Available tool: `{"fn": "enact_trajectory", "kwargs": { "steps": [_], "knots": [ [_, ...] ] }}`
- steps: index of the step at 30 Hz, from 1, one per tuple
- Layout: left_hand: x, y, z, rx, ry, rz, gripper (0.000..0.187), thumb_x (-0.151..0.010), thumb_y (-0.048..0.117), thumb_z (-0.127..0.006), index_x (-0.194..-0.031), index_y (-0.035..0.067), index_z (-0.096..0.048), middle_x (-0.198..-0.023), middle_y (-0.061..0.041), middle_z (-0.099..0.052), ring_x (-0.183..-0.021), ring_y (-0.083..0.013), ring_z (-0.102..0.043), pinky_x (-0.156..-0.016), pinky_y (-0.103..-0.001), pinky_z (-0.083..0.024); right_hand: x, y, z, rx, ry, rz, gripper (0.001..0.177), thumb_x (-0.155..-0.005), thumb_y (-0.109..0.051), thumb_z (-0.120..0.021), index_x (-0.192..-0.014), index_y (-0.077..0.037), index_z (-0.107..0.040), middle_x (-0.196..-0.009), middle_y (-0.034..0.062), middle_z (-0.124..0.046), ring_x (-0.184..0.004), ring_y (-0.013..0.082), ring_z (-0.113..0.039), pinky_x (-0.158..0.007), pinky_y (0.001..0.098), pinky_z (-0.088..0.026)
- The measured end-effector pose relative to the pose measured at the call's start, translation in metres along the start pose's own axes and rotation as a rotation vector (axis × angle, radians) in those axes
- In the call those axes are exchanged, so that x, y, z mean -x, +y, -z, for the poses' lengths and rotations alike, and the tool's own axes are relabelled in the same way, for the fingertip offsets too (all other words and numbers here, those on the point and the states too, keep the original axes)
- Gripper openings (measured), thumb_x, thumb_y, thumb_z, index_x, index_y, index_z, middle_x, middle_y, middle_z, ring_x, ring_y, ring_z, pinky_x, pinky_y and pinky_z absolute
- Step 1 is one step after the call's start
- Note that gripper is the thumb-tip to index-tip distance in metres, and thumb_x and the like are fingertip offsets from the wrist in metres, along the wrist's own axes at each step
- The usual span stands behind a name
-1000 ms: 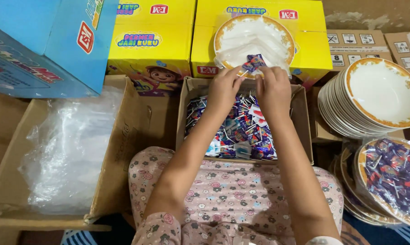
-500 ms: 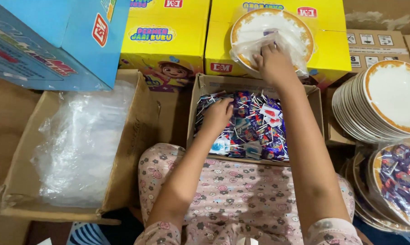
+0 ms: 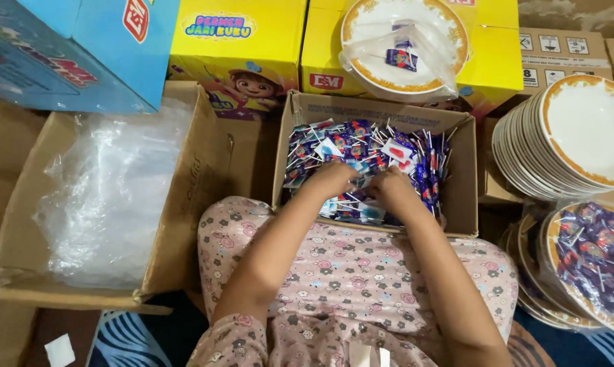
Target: Packing small sachets into a box and placing a plate into a plastic bag.
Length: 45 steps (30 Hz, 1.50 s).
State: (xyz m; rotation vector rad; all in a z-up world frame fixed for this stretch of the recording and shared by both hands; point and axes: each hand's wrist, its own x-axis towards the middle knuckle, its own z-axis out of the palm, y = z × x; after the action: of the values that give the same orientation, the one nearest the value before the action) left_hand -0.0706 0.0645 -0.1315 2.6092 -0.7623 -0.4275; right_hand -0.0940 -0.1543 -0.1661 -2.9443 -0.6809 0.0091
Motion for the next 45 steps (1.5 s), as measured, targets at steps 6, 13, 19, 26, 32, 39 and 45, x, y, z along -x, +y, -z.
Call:
{"fn": "enact_trajectory", "kwargs": {
  "steps": [6, 13, 19, 26, 32, 39, 45],
  "knots": [
    [0.014, 0.001, 0.014, 0.120, 0.023, 0.010, 0.023, -0.090, 0.015, -0.071, -0.112, 0.014, -0.074, -0.100, -0.015, -0.077, -0.110, -0.0394, -0.069, -0.098, -0.052, -0.054, -0.010, 0.009, 0.014, -0.222, -0.025, -0.053, 0.023, -0.088, -0.014, -0.069, -0.110, -0.013, -0.077, -0.098, 0.0182, -0.076, -0.101, 0.0408, -0.070, -0.085, 0.0521, -0.058],
    [-0.031, -0.050, -0.024, 0.094, 0.079, 0.093, 0.009, -0.088, 0.023, -0.071, -0.094, 0.023, -0.079, -0.093, -0.010, -0.075, -0.101, -0.0341, -0.073, -0.090, -0.046, -0.059, -0.002, 0.027, -0.025, 0.240, -0.141, -0.079, 0.031, -0.076, -0.036, -0.080, -0.106, -0.025, -0.081, -0.113, 0.0022, -0.075, -0.117, 0.0293, -0.061, -0.091, 0.0439, -0.053],
    [-0.011, -0.052, 0.007, 0.091, 0.448, 0.090, 0.008, -0.088, 0.030, -0.075, -0.095, 0.025, -0.075, -0.090, -0.007, -0.071, -0.096, -0.0293, -0.073, -0.084, -0.042, -0.059, 0.001, 0.025, 0.010, 0.064, -0.039, -0.126, 0.015, -0.088, -0.028, -0.069, -0.095, -0.022, -0.082, -0.086, 0.0065, -0.077, -0.088, 0.0313, -0.074, -0.076, 0.0465, -0.060],
    [-0.023, -0.052, -0.005, 0.088, 0.429, 0.029, 0.007, -0.084, 0.021, -0.078, -0.091, 0.021, -0.077, -0.085, -0.010, -0.071, -0.092, -0.0324, -0.073, -0.083, -0.043, -0.059, 0.005, 0.031, 0.013, -0.007, 0.137, -0.358, 0.014, -0.092, -0.027, -0.069, -0.100, -0.026, -0.079, -0.080, 0.0029, -0.073, -0.078, 0.0291, -0.075, -0.068, 0.0439, -0.062],
    [-0.001, -0.029, 0.022, 0.288, 0.578, -0.043, 0.013, -0.088, 0.016, -0.074, -0.101, 0.020, -0.077, -0.086, -0.011, -0.072, -0.092, -0.0336, -0.072, -0.083, -0.042, -0.058, 0.007, 0.035, 0.004, -0.048, 0.217, -0.306, 0.012, -0.093, -0.022, -0.067, -0.096, -0.020, -0.079, -0.074, 0.0080, -0.071, -0.074, 0.0327, -0.075, -0.065, 0.0459, -0.062],
    [0.008, 0.041, 0.099, 0.266, 1.245, -0.410, 0.014, -0.089, 0.006, -0.077, -0.098, 0.017, -0.075, -0.098, 0.003, -0.075, -0.092, -0.0185, -0.071, -0.082, -0.032, -0.057, 0.050, 0.017, 0.156, -0.109, 0.859, -0.213, 0.006, -0.098, -0.012, -0.080, -0.103, -0.011, -0.079, -0.088, 0.0087, -0.073, -0.086, 0.0302, -0.073, -0.075, 0.0389, -0.058],
    [-0.040, 0.047, 0.162, -0.037, 1.169, -0.452, 0.012, -0.091, 0.004, -0.070, -0.098, 0.013, -0.067, -0.092, 0.001, -0.065, -0.092, -0.0211, -0.065, -0.082, -0.033, -0.055, -0.044, 0.030, 0.166, 0.183, 1.044, -0.155, 0.009, -0.091, -0.022, -0.082, -0.095, -0.018, -0.076, -0.076, 0.0046, -0.068, -0.072, 0.0256, -0.071, -0.063, 0.0375, -0.057]
  ]
}}
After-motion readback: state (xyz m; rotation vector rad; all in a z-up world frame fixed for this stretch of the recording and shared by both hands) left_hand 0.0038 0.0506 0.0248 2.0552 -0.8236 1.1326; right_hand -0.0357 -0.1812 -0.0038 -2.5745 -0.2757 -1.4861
